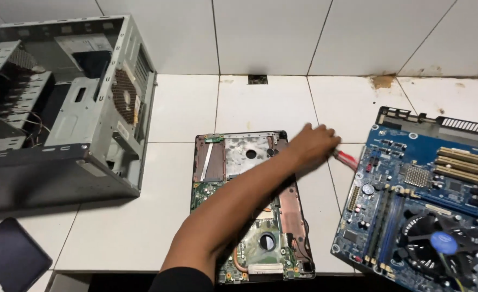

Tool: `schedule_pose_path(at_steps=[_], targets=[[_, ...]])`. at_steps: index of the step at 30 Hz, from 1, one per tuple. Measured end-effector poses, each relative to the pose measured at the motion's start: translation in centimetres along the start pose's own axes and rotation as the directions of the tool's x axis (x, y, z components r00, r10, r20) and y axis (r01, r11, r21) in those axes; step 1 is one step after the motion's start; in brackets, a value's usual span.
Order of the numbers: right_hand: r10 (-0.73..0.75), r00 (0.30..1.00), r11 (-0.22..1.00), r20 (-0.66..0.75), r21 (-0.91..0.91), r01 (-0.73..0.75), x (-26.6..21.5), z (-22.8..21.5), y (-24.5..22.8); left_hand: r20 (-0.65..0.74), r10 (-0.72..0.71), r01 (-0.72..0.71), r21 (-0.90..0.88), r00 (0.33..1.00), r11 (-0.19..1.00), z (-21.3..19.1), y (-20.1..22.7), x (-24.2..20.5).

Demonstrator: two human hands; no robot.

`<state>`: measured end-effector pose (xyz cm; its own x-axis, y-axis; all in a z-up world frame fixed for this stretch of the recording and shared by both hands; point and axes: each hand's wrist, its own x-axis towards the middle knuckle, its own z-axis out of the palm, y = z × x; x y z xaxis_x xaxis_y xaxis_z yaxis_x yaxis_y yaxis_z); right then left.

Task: The person cleans a laptop motherboard with a toothbrush, focusing on the copper heat pipes and surrounding components. They then move a second motherboard and a black plastic casing aside to clear the workspace before continuing to scrub the laptop board.

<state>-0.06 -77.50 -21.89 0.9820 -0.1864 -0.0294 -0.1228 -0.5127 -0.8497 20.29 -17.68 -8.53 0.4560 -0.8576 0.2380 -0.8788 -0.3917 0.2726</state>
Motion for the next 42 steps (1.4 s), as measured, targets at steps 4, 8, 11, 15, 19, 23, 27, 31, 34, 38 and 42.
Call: schedule_pose_path(at_steps=[4,8,11,15,19,23,27,31,34,38,42], targets=[[0.072,0.997,0.997,0.02,0.026,-0.072,0.6,4.0,2.6,-0.084,-0.133,0.139,0.072,0.988,0.988,4.6,-11.7,1.2],[0.138,0.99,0.989,-0.002,0.053,-0.138,0.2,10.6,-7.5,-0.236,-0.361,0.393,0.102,0.902,0.914,2.2,-19.5,-1.2],[0.402,0.915,0.906,-0.039,0.161,-0.392,0.5,18.9,-29.1,-0.219,-0.503,0.536,0.128,0.836,0.835,-1.1,-20.9,-5.2],[0.501,0.864,0.865,-0.052,0.007,-0.501,-0.8,21.6,-39.3,-0.297,-0.545,0.56,-0.04,0.784,0.827,-2.9,-21.3,-9.9],[0.474,0.879,0.874,-0.055,-0.094,-0.477,0.5,20.8,-36.4,-0.304,-0.505,0.504,-0.09,0.808,0.859,-7.7,-14.6,-18.0],[0.351,0.935,0.888,-0.049,-0.3,-0.349,2.3,19.8,-33.6,-0.316,-0.602,0.602,-0.109,0.734,0.791,-12.3,-5.2,-27.7],[0.299,0.954,0.822,0.003,-0.509,-0.256,6.3,18.5,-29.7,0.107,-0.915,0.893,-0.285,0.39,0.348,-12.0,3.0,-34.5],[0.364,0.931,0.823,-0.005,-0.466,-0.325,6.7,20.3,-32.8,0.144,-0.741,0.687,-0.521,0.656,0.507,-11.4,9.3,-35.7],[0.213,0.97,0.837,-0.116,-0.491,-0.242,8.5,20.0,-29.4,0.402,-0.683,0.793,-0.279,0.609,0.542,-9.0,10.1,-36.2],[-0.312,0.933,0.492,-0.178,-0.87,-0.001,4.4,22.1,-32.9,0.014,-0.615,0.594,-0.277,0.788,0.755,-6.6,8.8,-36.2],[-0.177,0.973,0.821,-0.145,-0.567,0.065,-5.4,28.8,-43.3,-0.048,-0.586,0.547,-0.305,0.809,0.779,-7.0,7.6,-35.6]])
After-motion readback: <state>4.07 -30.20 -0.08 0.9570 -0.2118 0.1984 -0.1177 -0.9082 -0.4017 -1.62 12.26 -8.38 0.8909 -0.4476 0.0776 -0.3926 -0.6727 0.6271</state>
